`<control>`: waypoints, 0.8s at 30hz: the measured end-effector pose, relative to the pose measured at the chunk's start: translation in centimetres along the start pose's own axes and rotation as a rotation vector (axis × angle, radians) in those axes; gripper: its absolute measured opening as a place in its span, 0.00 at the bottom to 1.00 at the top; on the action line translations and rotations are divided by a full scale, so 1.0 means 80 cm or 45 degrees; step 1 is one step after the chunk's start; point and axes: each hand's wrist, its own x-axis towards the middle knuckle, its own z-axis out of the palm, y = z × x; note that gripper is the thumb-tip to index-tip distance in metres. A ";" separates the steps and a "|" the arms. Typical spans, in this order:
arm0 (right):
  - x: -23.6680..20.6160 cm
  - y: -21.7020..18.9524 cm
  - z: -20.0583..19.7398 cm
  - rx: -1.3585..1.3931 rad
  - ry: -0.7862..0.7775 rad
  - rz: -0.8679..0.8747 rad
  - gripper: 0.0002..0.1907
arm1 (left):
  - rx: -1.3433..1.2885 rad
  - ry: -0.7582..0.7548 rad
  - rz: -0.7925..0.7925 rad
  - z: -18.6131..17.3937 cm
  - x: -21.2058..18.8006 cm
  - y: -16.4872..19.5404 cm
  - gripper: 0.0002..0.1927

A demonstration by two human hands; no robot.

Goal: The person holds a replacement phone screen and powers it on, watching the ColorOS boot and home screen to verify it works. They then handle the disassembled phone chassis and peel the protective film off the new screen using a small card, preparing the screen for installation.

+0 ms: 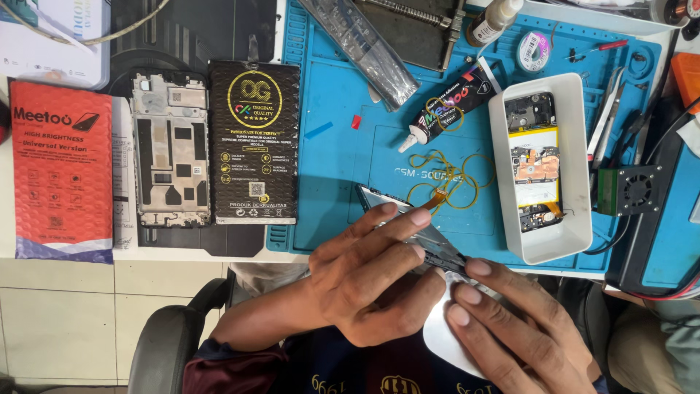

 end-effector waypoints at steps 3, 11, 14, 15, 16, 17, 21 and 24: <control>0.004 -0.001 -0.002 0.008 0.000 0.002 0.16 | 0.008 -0.014 0.000 -0.001 0.001 0.000 0.09; 0.010 -0.004 -0.008 0.002 -0.050 -0.001 0.17 | 0.010 -0.027 -0.006 -0.002 0.003 0.001 0.07; 0.010 -0.003 -0.010 0.003 -0.072 -0.026 0.16 | 0.008 -0.032 -0.011 -0.003 0.004 0.002 0.07; 0.009 -0.002 -0.010 0.000 -0.075 -0.029 0.17 | 0.011 -0.031 -0.011 -0.003 0.004 0.003 0.07; 0.009 -0.002 -0.010 -0.004 -0.078 -0.035 0.17 | 0.015 -0.028 -0.010 -0.002 0.004 0.003 0.06; 0.009 -0.002 -0.011 -0.008 -0.078 -0.041 0.17 | 0.020 -0.025 -0.007 -0.002 0.004 0.002 0.06; 0.009 0.000 -0.013 -0.016 -0.121 -0.068 0.18 | 0.016 -0.039 -0.010 -0.003 0.005 0.003 0.06; 0.011 0.003 -0.015 0.008 -0.136 -0.083 0.18 | 0.002 -0.036 -0.017 -0.002 0.005 0.003 0.06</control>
